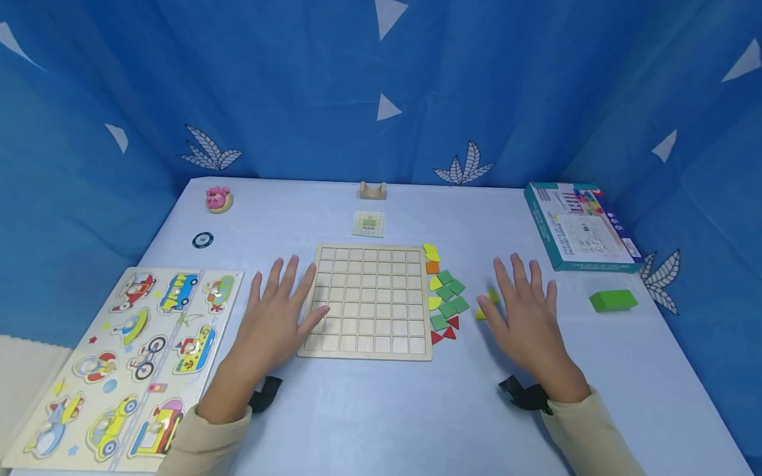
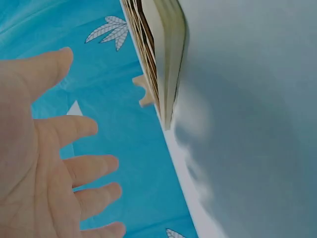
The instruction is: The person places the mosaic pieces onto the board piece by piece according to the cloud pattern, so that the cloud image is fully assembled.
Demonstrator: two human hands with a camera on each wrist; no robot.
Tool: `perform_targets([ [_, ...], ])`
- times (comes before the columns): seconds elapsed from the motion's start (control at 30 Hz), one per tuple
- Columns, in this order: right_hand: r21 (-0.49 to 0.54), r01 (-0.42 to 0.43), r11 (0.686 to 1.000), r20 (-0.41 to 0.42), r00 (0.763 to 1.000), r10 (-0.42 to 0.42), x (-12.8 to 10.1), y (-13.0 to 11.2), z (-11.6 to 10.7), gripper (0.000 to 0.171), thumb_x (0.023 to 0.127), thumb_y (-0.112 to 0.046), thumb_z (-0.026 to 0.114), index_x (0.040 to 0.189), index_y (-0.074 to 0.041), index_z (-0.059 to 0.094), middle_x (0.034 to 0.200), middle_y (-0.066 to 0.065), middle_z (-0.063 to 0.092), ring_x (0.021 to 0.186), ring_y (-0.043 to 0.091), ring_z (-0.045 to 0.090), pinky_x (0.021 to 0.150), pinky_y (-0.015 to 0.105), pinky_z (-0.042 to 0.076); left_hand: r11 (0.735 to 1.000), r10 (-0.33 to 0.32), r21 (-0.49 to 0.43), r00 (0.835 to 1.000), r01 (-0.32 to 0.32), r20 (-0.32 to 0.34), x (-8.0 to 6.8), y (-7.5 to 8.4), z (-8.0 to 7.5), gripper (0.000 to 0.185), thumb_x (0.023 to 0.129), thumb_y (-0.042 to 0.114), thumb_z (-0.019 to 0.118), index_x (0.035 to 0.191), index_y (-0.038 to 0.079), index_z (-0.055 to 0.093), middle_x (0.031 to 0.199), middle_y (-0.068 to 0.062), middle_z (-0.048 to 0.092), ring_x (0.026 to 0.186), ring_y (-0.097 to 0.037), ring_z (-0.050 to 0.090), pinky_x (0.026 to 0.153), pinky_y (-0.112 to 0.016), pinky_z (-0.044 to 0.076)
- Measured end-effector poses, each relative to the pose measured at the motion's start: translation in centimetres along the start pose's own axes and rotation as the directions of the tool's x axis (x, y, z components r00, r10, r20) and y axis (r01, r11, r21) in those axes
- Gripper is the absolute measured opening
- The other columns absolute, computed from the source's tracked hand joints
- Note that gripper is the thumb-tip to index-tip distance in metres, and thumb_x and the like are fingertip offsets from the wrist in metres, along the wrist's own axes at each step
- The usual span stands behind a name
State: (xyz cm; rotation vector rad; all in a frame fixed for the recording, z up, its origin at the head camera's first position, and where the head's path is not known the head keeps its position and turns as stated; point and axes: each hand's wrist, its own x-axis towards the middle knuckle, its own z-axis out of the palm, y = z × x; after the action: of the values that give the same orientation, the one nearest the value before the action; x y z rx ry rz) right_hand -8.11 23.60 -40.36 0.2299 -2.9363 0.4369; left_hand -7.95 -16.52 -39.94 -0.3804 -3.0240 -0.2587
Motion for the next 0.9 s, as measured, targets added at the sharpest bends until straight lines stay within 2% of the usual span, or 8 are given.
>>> perform_targets([
  [0.13, 0.034, 0.012, 0.999, 0.018, 1.000, -0.012, 0.8, 0.8, -1.0, 0.076, 0.102, -0.039, 0.057, 0.163, -0.007, 0.024, 0.167, 0.025, 0.012, 0.153, 0.048, -0.003, 0.112, 0.072, -0.009, 1.000, -0.014, -0.019, 0.999, 0.015, 0.036, 0.2, -0.3, -0.3, 0.081, 0.099, 0.054, 0.058, 0.162, 0.012, 0.029, 0.165, -0.021, 0.024, 0.153, -0.043, 0.015, 0.119, -0.062, 0.011],
  [0.2, 0.062, 0.027, 0.998, 0.014, 1.000, -0.028, 1.2, 1.3, -1.4, 0.073, 0.103, -0.038, 0.057, 0.162, -0.007, 0.027, 0.166, 0.024, 0.015, 0.153, 0.048, 0.001, 0.113, 0.072, -0.004, 0.999, -0.018, -0.041, 0.999, 0.020, 0.043, 0.3, -0.6, -0.3, 0.079, 0.099, 0.051, 0.060, 0.161, 0.010, 0.032, 0.163, -0.021, 0.030, 0.151, -0.043, 0.022, 0.118, -0.062, 0.015],
  [0.37, 0.184, 0.093, 0.978, -0.046, 0.995, -0.086, 2.8, 2.4, -1.2, 0.057, 0.100, -0.028, 0.067, 0.150, -0.007, 0.050, 0.158, 0.019, 0.039, 0.147, 0.042, 0.032, 0.111, 0.065, 0.029, 0.989, -0.009, -0.147, 1.000, 0.013, 0.027, 0.5, -1.7, 0.1, 0.071, 0.100, 0.044, 0.063, 0.156, 0.007, 0.042, 0.154, -0.018, 0.046, 0.144, -0.040, 0.038, 0.116, -0.059, 0.025],
  [0.43, 0.235, 0.116, 0.965, -0.055, 0.993, -0.106, 3.7, 2.7, -0.8, 0.049, 0.098, -0.024, 0.071, 0.143, -0.008, 0.059, 0.151, 0.016, 0.049, 0.140, 0.039, 0.044, 0.106, 0.062, 0.039, 0.972, -0.015, -0.234, 1.000, 0.021, 0.027, 0.5, -2.2, 0.3, 0.067, 0.100, 0.043, 0.064, 0.155, 0.009, 0.045, 0.152, -0.016, 0.050, 0.141, -0.038, 0.043, 0.114, -0.057, 0.030],
  [0.53, 0.290, 0.133, 0.948, -0.027, 0.991, -0.130, 5.3, 2.7, 0.0, 0.041, 0.096, -0.019, 0.074, 0.135, -0.008, 0.066, 0.138, 0.013, 0.061, 0.128, 0.034, 0.056, 0.100, 0.057, 0.047, 0.928, -0.031, -0.369, 0.999, 0.043, 0.039, 0.5, -2.7, 0.6, 0.062, 0.100, 0.040, 0.066, 0.153, 0.013, 0.048, 0.148, -0.012, 0.055, 0.139, -0.036, 0.047, 0.111, -0.055, 0.035],
  [0.63, 0.314, 0.123, 0.941, 0.032, 0.990, -0.140, 7.0, 2.1, 0.9, 0.037, 0.095, -0.019, 0.076, 0.129, -0.010, 0.070, 0.122, 0.009, 0.068, 0.111, 0.028, 0.063, 0.091, 0.051, 0.053, 0.896, -0.054, -0.439, 0.998, 0.067, 0.041, 0.6, -3.1, 0.9, 0.058, 0.099, 0.034, 0.068, 0.150, 0.012, 0.053, 0.139, -0.011, 0.062, 0.133, -0.034, 0.053, 0.109, -0.054, 0.039],
  [0.77, 0.328, 0.105, 0.939, 0.116, 0.982, -0.151, 9.3, 1.1, 1.9, 0.028, 0.094, -0.021, 0.077, 0.121, -0.012, 0.074, 0.096, 0.004, 0.066, 0.090, 0.022, 0.059, 0.081, 0.040, 0.053, 0.865, -0.069, -0.495, 0.997, 0.080, 0.042, 0.8, -3.7, 1.6, 0.052, 0.097, 0.025, 0.073, 0.145, 0.009, 0.058, 0.116, -0.005, 0.068, 0.107, -0.024, 0.064, 0.094, -0.046, 0.050],
  [0.9, 0.343, 0.075, 0.936, 0.182, 0.972, -0.145, 10.7, 0.3, 2.4, 0.020, 0.094, -0.021, 0.077, 0.112, -0.012, 0.078, 0.084, 0.004, 0.058, 0.084, 0.022, 0.054, 0.074, 0.036, 0.047, 0.826, -0.073, -0.555, 0.995, 0.099, 0.070, 1.1, -4.3, 2.2, 0.048, 0.096, 0.022, 0.074, 0.140, 0.009, 0.062, 0.104, 0.002, 0.066, 0.087, -0.016, 0.058, 0.075, -0.033, 0.048],
])
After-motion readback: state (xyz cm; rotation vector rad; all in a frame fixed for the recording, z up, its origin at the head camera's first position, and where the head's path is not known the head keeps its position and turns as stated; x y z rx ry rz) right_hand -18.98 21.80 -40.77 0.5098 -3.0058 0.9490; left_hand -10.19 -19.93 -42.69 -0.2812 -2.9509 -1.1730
